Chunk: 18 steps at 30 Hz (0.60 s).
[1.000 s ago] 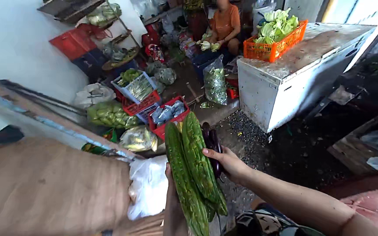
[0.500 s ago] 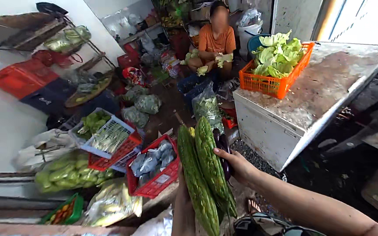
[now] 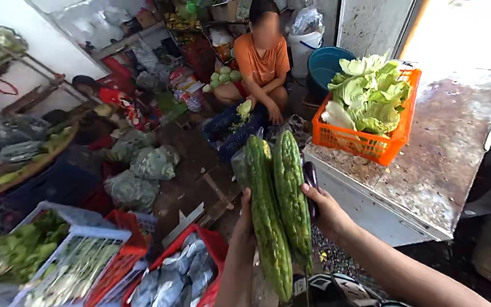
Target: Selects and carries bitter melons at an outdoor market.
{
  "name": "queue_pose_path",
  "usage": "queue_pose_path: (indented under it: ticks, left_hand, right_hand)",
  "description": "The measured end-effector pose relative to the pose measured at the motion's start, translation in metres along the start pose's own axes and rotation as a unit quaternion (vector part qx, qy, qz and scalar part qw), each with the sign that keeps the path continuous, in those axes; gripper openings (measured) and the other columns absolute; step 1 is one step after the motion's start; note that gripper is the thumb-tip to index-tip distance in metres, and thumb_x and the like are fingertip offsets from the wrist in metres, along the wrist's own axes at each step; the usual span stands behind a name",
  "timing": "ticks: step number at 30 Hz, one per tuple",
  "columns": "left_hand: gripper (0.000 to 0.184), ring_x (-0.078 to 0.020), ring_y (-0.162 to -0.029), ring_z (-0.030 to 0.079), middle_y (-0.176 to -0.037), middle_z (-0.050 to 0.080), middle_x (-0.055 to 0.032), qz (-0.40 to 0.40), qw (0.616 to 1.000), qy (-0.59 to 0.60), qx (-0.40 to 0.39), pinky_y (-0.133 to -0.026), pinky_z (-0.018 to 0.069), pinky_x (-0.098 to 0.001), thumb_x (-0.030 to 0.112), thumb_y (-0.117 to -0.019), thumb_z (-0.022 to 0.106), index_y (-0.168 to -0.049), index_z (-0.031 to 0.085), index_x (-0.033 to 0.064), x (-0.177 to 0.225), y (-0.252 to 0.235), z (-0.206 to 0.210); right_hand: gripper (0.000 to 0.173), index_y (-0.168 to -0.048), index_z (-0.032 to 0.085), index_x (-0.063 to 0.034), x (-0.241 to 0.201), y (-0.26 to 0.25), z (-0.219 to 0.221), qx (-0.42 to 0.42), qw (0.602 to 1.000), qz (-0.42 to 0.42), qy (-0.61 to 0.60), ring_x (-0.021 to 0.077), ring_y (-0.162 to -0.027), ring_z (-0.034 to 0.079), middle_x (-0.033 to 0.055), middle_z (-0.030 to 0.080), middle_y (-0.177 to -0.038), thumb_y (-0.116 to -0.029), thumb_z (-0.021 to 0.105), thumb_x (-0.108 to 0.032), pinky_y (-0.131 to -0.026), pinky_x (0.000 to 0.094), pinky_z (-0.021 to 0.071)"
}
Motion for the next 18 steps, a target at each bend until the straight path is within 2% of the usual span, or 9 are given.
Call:
queue_pose_path:
  ticks: [1, 3, 4, 5, 7, 9, 11, 15, 18]
  left_hand:
    - [0.043, -0.0035, -0.087, 0.073, -0.092, 0.075, 0.0027, -0.020, 1.000, 0.006, -0.002, -0.078, 0.0630, -0.0238, 0.035, -0.1089, 0.021, -0.114, 0.057, 0.0122, 0.002, -0.026, -0.003]
    - [0.048, -0.0063, -0.090, 0.073, -0.097, 0.076, -0.0002, -0.061, 0.998, 0.022, -0.018, -0.079, 0.0632, -0.0264, 0.041, -0.1098, 0.021, -0.120, 0.057, 0.0113, 0.001, -0.070, -0.016]
    - [0.050, -0.0100, -0.096, 0.073, -0.103, 0.075, -0.0038, -0.078, 0.996, 0.039, -0.034, -0.084, 0.0628, -0.0299, 0.045, -0.1103, 0.026, -0.126, 0.058, 0.0099, -0.001, -0.089, -0.025]
    - [0.050, -0.0113, -0.098, 0.073, -0.105, 0.075, -0.0047, -0.088, 0.994, 0.055, -0.046, -0.086, 0.0625, -0.0311, 0.045, -0.1109, 0.028, -0.127, 0.059, 0.0102, 0.002, -0.105, -0.032]
    - [0.050, -0.0066, -0.092, 0.073, -0.099, 0.076, 0.0002, -0.100, 0.993, 0.050, -0.033, -0.081, 0.0632, -0.0257, 0.038, -0.1121, 0.016, -0.119, 0.058, 0.0130, 0.014, -0.137, -0.044]
    - [0.050, -0.0053, -0.091, 0.073, -0.097, 0.076, 0.0012, -0.115, 0.992, 0.047, -0.025, -0.080, 0.0631, -0.0242, 0.036, -0.1121, 0.013, -0.118, 0.057, 0.0130, 0.021, -0.161, -0.057]
    - [0.050, -0.0100, -0.095, 0.074, -0.102, 0.076, -0.0032, -0.144, 0.988, 0.054, -0.022, -0.082, 0.0633, -0.0294, 0.042, -0.1112, 0.020, -0.124, 0.058, 0.0124, 0.020, -0.178, -0.074]
    - [0.055, -0.0138, -0.099, 0.073, -0.107, 0.075, -0.0055, -0.179, 0.983, 0.045, -0.007, -0.084, 0.0632, -0.0338, 0.050, -0.1096, 0.021, -0.130, 0.057, 0.0133, 0.021, -0.206, -0.097]
    - [0.062, -0.0193, -0.104, 0.072, -0.114, 0.073, -0.0111, -0.195, 0.980, 0.040, -0.006, -0.088, 0.0624, -0.0393, 0.058, -0.1065, 0.029, -0.137, 0.055, 0.0108, 0.015, -0.227, -0.111]
  right_hand:
    - [0.057, -0.136, 0.049, -0.0002, -0.006, -0.020, 0.001, 0.018, 1.000, -0.011, -0.003, 0.0220, -0.095, 0.074, 0.0145, 0.072, -0.106, -0.0959, 0.067, -0.035, -0.085, 0.0398, 0.0630]
    - [0.053, -0.134, 0.051, -0.0001, -0.014, -0.054, 0.004, 0.061, 0.998, -0.016, -0.006, 0.0225, -0.094, 0.074, 0.0152, 0.073, -0.105, -0.0974, 0.066, -0.035, -0.084, 0.0398, 0.0632]
    - [0.052, -0.135, 0.052, 0.0000, -0.014, -0.070, 0.008, 0.074, 0.997, -0.014, -0.011, 0.0233, -0.095, 0.074, 0.0159, 0.073, -0.107, -0.0988, 0.065, -0.036, -0.085, 0.0404, 0.0629]
    - [0.051, -0.135, 0.053, 0.0000, -0.014, -0.086, 0.011, 0.084, 0.996, -0.012, -0.014, 0.0238, -0.096, 0.074, 0.0165, 0.073, -0.108, -0.1001, 0.064, -0.036, -0.086, 0.0410, 0.0626]
    - [0.051, -0.135, 0.053, 0.0000, -0.012, -0.118, 0.020, 0.095, 0.995, -0.006, -0.017, 0.0248, -0.097, 0.073, 0.0171, 0.073, -0.108, -0.1011, 0.062, -0.037, -0.087, 0.0421, 0.0624]
    - [0.053, -0.136, 0.052, -0.0004, -0.008, -0.145, 0.027, 0.102, 0.995, 0.008, -0.015, 0.0252, -0.098, 0.073, 0.0174, 0.072, -0.109, -0.1013, 0.062, -0.039, -0.087, 0.0428, 0.0622]
    - [0.053, -0.136, 0.052, -0.0005, -0.003, -0.168, 0.032, 0.103, 0.994, 0.020, -0.017, 0.0258, -0.099, 0.073, 0.0178, 0.072, -0.110, -0.1020, 0.060, -0.039, -0.088, 0.0434, 0.0620]
    - [0.054, -0.141, 0.051, -0.0026, 0.001, -0.206, 0.041, 0.104, 0.993, 0.038, -0.025, 0.0258, -0.106, 0.072, 0.0170, 0.071, -0.117, -0.1038, 0.057, -0.042, -0.093, 0.0437, 0.0605]
    - [0.053, -0.141, 0.051, -0.0033, -0.003, -0.228, 0.045, 0.097, 0.994, 0.038, -0.039, 0.0253, -0.106, 0.071, 0.0168, 0.071, -0.118, -0.1049, 0.054, -0.042, -0.093, 0.0433, 0.0602]
Point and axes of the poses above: each hand's wrist, its own y-axis away from the middle knuckle, its own z-axis out of the palm, x = y × z, the point moved 9 cm from there along -y, towards the middle knuckle
